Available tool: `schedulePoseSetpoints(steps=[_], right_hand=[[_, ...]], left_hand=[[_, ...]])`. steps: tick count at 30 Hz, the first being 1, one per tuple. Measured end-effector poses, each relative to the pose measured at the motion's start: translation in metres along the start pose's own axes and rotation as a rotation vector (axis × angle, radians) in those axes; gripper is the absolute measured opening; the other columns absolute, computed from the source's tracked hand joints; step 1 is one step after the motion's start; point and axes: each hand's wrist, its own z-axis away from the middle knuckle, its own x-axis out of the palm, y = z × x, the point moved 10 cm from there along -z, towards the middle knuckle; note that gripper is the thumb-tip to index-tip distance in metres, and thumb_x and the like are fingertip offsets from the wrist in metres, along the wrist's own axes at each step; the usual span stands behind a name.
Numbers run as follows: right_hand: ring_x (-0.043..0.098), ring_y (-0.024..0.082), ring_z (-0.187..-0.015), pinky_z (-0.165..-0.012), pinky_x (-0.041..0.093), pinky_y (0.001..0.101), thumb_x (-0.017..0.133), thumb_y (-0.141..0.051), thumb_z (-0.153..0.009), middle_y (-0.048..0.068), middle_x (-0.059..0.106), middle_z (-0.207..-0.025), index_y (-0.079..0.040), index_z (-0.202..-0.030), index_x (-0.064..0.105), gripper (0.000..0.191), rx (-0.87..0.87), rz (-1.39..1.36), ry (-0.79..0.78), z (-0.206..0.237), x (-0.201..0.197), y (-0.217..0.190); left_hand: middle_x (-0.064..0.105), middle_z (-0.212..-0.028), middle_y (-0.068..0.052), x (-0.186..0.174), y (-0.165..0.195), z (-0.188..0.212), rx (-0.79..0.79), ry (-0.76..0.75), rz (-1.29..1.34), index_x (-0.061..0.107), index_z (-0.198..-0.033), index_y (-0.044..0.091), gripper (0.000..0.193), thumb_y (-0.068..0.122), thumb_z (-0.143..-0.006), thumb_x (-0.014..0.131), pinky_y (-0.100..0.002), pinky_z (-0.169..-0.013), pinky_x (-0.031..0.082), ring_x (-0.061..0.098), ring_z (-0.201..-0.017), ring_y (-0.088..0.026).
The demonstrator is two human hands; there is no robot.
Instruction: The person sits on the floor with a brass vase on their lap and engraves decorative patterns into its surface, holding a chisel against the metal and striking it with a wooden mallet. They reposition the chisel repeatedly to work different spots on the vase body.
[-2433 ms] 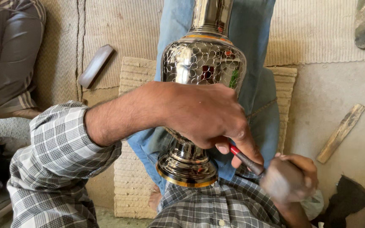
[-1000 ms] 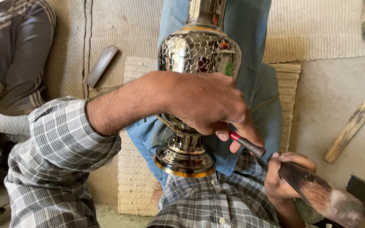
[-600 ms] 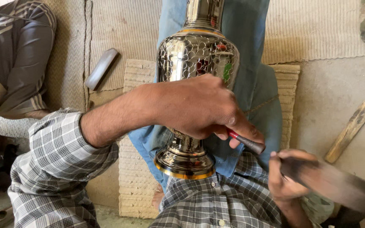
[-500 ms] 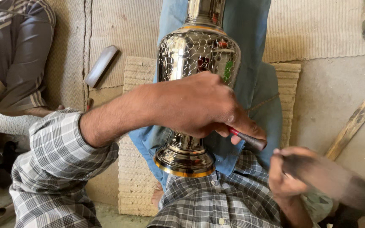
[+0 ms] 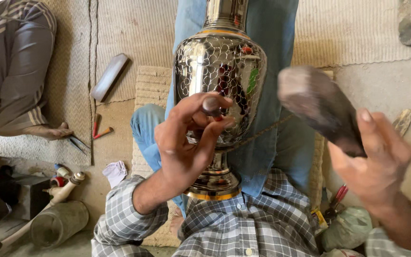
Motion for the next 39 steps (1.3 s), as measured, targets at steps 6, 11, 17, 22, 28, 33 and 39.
schedulePoseSetpoints(steps=[6,11,17,22,28,33,39], right_hand=[[0.058,0.020,-0.072,-0.062,0.046,0.0334,0.072,0.001,-0.094,0.011,0.061,-0.096,-0.014,-0.152,0.046,0.065,-0.018,-0.086,-0.316,-0.063,-0.027,-0.018],[0.054,0.016,-0.066,-0.057,0.045,0.0304,0.067,0.003,-0.087,0.007,0.060,-0.092,-0.016,-0.147,0.052,0.064,-0.050,-0.147,-0.477,-0.089,-0.023,-0.032],[0.051,0.014,-0.061,-0.056,0.044,0.0290,0.058,0.015,-0.080,0.011,0.061,-0.096,-0.014,-0.150,0.051,0.076,0.027,-0.245,-0.505,-0.083,-0.021,-0.007],[0.057,0.017,-0.069,-0.062,0.049,0.0311,0.067,0.010,-0.077,0.008,0.061,-0.103,-0.015,-0.157,0.041,0.088,0.301,-0.250,-0.632,-0.056,-0.008,0.037],[0.067,0.026,-0.082,-0.070,0.054,0.0351,0.070,0.007,-0.078,0.024,0.064,-0.116,-0.001,-0.153,0.042,0.081,0.225,-0.144,-0.337,-0.029,-0.022,0.026],[0.069,0.029,-0.077,-0.067,0.055,0.0371,0.081,0.001,-0.078,0.024,0.065,-0.109,0.006,-0.155,0.042,0.086,0.283,-0.061,-0.310,-0.023,-0.022,0.019],[0.072,0.028,-0.078,-0.071,0.057,0.0331,0.079,0.002,-0.086,0.018,0.069,-0.101,-0.009,-0.140,0.046,0.064,0.284,-0.230,-0.196,0.004,-0.009,0.000]], left_hand=[[0.072,-0.122,-0.016,0.000,0.002,0.002,-0.028,0.021,0.011,0.046,-0.139,0.000,0.043,-0.013,-0.104,0.069,-0.020,-0.066,0.062,0.070,-0.073,-0.006],[0.072,-0.100,-0.010,-0.003,-0.002,0.006,-0.002,0.071,-0.062,0.052,-0.132,-0.002,0.042,-0.011,-0.097,0.072,-0.020,-0.059,0.058,0.071,-0.072,-0.009],[0.075,-0.101,-0.007,0.005,-0.003,0.002,0.023,-0.043,-0.147,0.063,-0.126,0.004,0.032,-0.005,-0.098,0.076,-0.022,-0.061,0.061,0.075,-0.075,-0.009],[0.078,-0.117,-0.002,0.018,0.000,-0.009,0.117,-0.192,-0.225,0.059,-0.143,0.013,0.050,-0.001,-0.098,0.077,-0.025,-0.067,0.063,0.075,-0.082,-0.009],[0.077,-0.121,-0.001,0.029,0.004,-0.020,0.128,-0.381,-0.196,0.057,-0.144,0.014,0.056,-0.004,-0.094,0.075,-0.029,-0.076,0.064,0.078,-0.094,-0.014],[0.077,-0.126,0.003,0.039,0.007,-0.029,0.119,-0.531,-0.138,0.059,-0.146,0.016,0.056,-0.008,-0.096,0.068,-0.030,-0.078,0.067,0.079,-0.101,-0.014],[0.078,-0.122,0.003,0.060,0.008,-0.034,0.155,-0.737,-0.128,0.061,-0.143,0.022,0.052,0.009,-0.096,0.077,-0.033,-0.076,0.064,0.079,-0.091,-0.016]])
